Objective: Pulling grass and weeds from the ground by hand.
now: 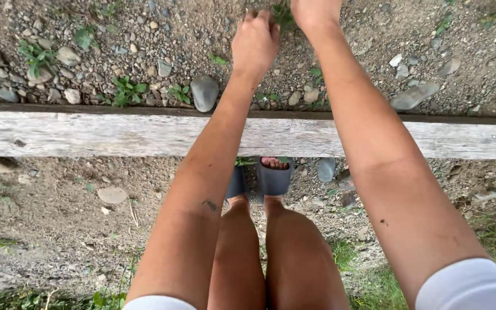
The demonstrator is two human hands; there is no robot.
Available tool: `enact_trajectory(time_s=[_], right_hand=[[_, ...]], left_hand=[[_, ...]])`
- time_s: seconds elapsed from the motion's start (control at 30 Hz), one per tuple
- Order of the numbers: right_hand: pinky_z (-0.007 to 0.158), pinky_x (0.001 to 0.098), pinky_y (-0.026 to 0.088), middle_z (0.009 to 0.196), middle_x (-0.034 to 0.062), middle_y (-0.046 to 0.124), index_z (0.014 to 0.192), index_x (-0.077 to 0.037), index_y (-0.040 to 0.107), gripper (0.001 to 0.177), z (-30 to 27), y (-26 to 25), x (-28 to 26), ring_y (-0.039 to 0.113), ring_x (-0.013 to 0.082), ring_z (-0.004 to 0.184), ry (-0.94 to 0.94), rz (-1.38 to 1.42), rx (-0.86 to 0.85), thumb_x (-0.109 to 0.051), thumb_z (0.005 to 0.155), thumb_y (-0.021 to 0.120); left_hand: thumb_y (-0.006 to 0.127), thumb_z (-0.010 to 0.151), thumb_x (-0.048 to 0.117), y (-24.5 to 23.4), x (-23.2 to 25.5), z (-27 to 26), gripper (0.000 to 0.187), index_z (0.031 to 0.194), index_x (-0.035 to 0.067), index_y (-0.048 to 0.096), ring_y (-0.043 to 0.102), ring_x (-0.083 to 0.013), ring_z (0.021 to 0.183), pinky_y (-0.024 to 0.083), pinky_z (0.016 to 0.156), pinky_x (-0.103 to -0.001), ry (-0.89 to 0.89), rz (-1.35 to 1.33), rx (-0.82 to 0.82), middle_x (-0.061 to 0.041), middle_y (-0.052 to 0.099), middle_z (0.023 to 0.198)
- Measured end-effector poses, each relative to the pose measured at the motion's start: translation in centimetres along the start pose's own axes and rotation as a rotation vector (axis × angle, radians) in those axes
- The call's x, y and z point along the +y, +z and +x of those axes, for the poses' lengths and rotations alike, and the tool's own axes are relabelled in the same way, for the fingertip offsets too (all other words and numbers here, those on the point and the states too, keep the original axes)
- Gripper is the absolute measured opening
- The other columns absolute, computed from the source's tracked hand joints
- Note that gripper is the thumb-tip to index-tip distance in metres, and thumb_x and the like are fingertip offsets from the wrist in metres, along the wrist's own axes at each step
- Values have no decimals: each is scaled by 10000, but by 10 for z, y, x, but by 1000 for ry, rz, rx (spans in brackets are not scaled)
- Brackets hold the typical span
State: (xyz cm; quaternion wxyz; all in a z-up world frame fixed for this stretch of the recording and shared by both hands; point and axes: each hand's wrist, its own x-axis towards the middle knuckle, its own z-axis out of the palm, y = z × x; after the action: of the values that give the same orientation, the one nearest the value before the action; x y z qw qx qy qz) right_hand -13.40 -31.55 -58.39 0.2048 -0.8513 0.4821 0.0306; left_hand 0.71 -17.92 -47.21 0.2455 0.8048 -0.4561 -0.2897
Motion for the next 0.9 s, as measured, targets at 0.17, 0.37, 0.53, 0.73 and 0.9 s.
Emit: enact_trajectory(time_s=[0.17,0.37,0.53,0.73,0.9], right_hand=[[582,422,516,679,140,681,861,18,703,241,-65,-32,-10,654,260,590,-1,337,443,-189,980,670],[580,408,433,618,80,539,914,3,619,303,-118,-40,-3,506,193,580,308,646,273,-250,1076,583],[586,406,414,626,68,512,851,-1,584,333,-122,-19,3,466,164,602,351,771,333,-266,1053,589],[626,390,447,644,41,565,818,-2,569,381,-125,-10,-10,509,142,638,271,749,382,-296,1054,618],[588,374,413,623,16,520,752,-23,527,419,-130,10,-20,446,127,620,414,862,353,-289,1050,654]], left_hand=[[694,849,456,37,13,26,478,1076,35,700,675,-376,1036,600,715,-448,7,386,82,-183,706,1082],[677,899,253,78,-2,38,220,1103,182,713,690,-227,912,558,642,-402,205,871,-150,-51,714,997],[685,747,259,89,-39,41,163,896,217,736,707,-172,741,535,575,-378,407,889,60,1,724,798],[595,1028,313,23,-105,-3,184,974,173,701,739,-279,819,592,681,-423,11,574,24,-97,750,901],[465,1024,613,-1,-50,-23,591,1043,49,641,707,-247,790,558,541,-331,10,724,-180,-121,729,922]])
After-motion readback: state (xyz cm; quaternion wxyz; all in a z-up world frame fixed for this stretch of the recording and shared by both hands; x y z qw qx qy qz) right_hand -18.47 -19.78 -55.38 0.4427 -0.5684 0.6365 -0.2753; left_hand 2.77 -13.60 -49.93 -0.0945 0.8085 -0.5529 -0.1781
